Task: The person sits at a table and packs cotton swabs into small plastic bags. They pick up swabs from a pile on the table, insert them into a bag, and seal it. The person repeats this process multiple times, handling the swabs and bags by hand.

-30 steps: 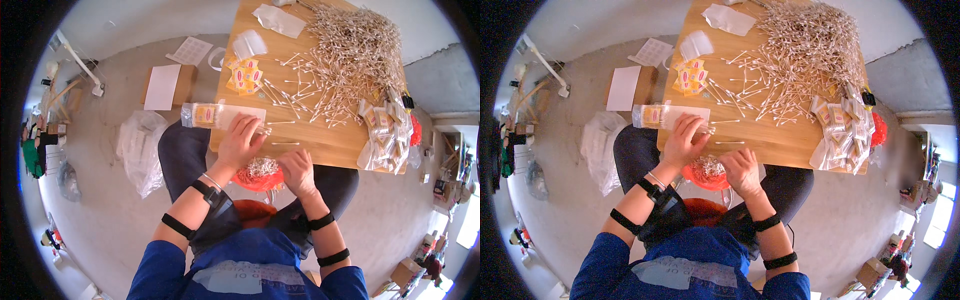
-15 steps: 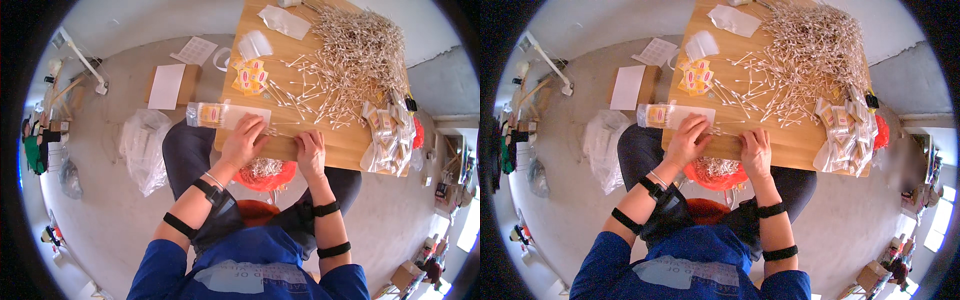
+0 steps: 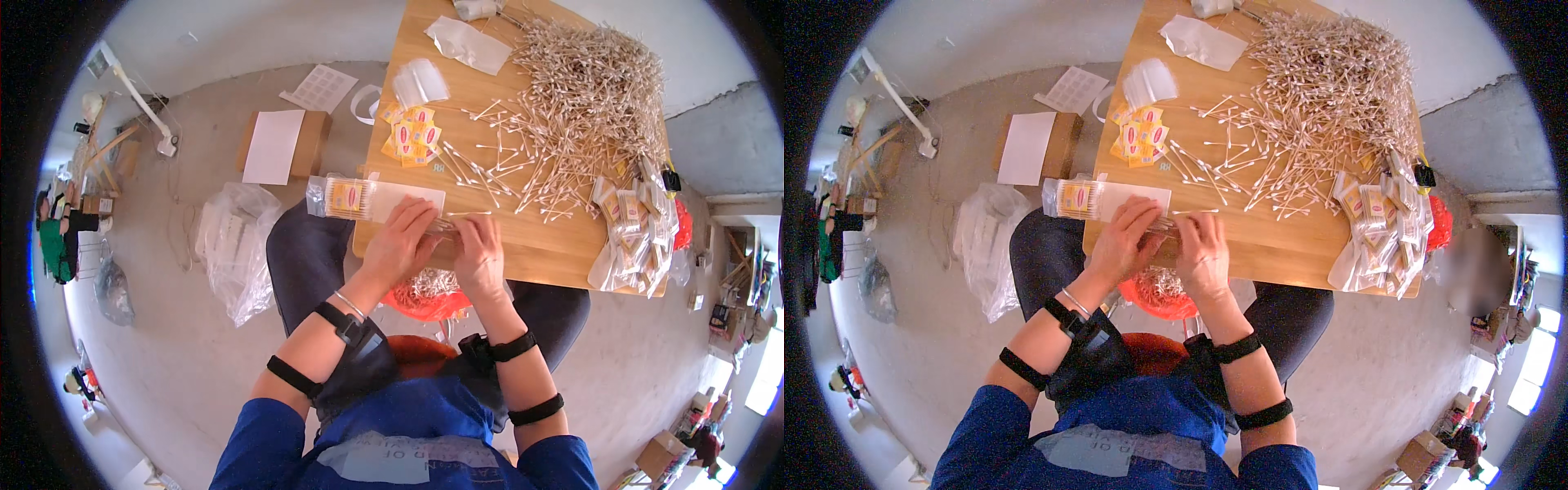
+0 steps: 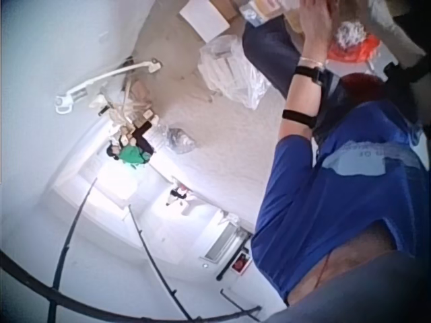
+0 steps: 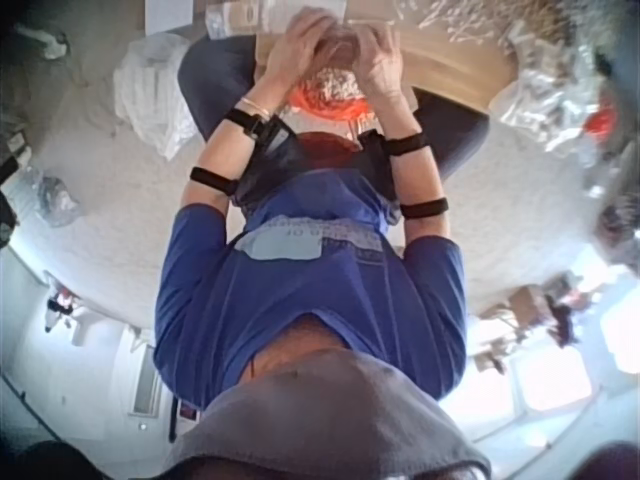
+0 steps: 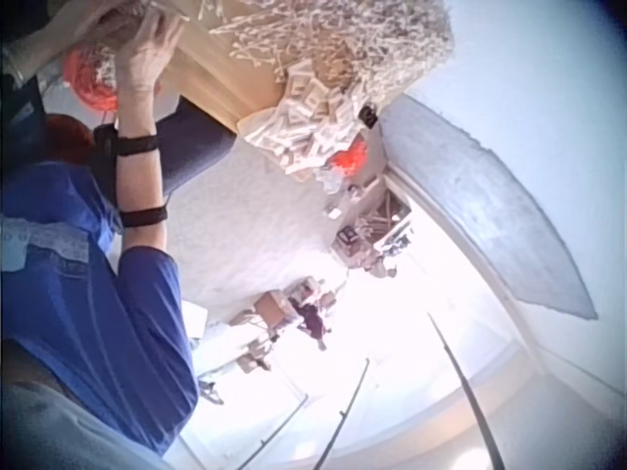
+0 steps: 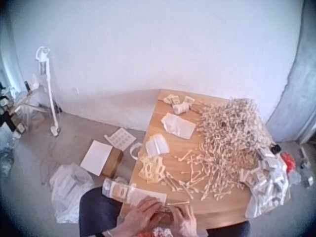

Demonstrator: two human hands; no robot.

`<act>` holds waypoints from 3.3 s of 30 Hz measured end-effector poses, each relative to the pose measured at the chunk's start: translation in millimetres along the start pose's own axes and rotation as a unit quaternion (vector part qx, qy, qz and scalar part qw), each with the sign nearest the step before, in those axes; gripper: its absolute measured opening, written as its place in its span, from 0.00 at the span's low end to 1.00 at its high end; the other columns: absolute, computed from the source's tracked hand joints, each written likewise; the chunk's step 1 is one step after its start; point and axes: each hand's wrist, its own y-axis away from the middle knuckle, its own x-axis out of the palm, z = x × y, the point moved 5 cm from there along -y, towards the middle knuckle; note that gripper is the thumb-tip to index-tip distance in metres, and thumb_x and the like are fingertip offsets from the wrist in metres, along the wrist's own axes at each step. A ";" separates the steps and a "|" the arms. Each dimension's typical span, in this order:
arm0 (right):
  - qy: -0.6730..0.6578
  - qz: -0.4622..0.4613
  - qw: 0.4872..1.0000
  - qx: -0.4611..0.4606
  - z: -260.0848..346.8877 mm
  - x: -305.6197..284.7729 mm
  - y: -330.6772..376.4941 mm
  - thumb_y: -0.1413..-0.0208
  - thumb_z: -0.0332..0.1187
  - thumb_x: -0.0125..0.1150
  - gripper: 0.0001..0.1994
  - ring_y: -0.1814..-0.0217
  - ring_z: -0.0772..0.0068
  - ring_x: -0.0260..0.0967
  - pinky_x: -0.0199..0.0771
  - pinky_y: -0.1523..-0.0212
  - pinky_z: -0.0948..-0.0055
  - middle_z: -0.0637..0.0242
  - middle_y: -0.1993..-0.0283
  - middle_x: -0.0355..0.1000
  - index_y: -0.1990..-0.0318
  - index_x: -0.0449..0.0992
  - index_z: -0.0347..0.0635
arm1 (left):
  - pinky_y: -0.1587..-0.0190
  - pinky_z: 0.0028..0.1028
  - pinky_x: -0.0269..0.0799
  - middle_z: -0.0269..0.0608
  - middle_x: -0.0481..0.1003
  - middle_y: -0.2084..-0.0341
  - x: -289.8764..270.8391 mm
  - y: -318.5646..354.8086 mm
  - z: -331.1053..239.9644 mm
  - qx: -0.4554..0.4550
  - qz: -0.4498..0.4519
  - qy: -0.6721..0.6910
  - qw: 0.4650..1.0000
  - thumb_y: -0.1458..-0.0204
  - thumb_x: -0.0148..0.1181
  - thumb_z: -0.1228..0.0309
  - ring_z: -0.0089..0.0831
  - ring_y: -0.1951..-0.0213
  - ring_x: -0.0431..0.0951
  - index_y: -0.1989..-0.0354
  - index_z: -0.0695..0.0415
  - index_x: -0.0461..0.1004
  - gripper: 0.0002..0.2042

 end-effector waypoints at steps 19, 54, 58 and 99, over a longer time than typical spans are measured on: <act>0.114 -0.047 0.988 0.090 -50.2 -10.2 -36.5 0.54 0.26 0.65 0.12 0.51 0.52 0.65 0.67 0.49 0.56 0.61 0.57 0.69 0.60 0.77 0.43 | 0.39 0.41 0.66 0.45 0.74 0.50 3.2 -3.4 -4.2 0.012 0.008 -0.035 0.999 0.53 0.64 0.73 0.45 0.43 0.70 0.52 0.63 0.75 0.18; 0.091 -0.003 0.995 0.046 -20.5 27.7 -69.2 0.50 0.33 0.62 0.05 0.54 0.54 0.65 0.65 0.51 0.56 0.63 0.63 0.71 0.69 0.77 0.43 | 0.39 0.40 0.66 0.45 0.73 0.50 3.3 -2.2 -3.4 0.002 -0.004 -0.037 0.999 0.54 0.65 0.72 0.44 0.43 0.70 0.52 0.62 0.75 0.18; 0.099 0.023 0.994 0.036 -21.1 32.8 -70.0 0.51 0.32 0.63 0.05 0.54 0.54 0.65 0.65 0.50 0.55 0.62 0.63 0.70 0.68 0.77 0.43 | 0.37 0.41 0.65 0.46 0.72 0.49 4.1 -0.5 -1.4 0.001 -0.008 -0.043 0.999 0.54 0.66 0.71 0.46 0.42 0.69 0.50 0.62 0.73 0.21; -0.010 0.007 1.000 0.029 -15.9 9.1 -43.4 0.54 0.23 0.63 0.06 0.57 0.54 0.66 0.70 0.55 0.60 0.63 0.64 0.70 0.67 0.79 0.44 | 0.34 0.45 0.57 0.62 0.60 0.37 0.8 4.2 8.1 -0.094 -0.060 0.006 0.994 0.47 0.58 0.70 0.57 0.36 0.60 0.33 0.68 0.52 0.34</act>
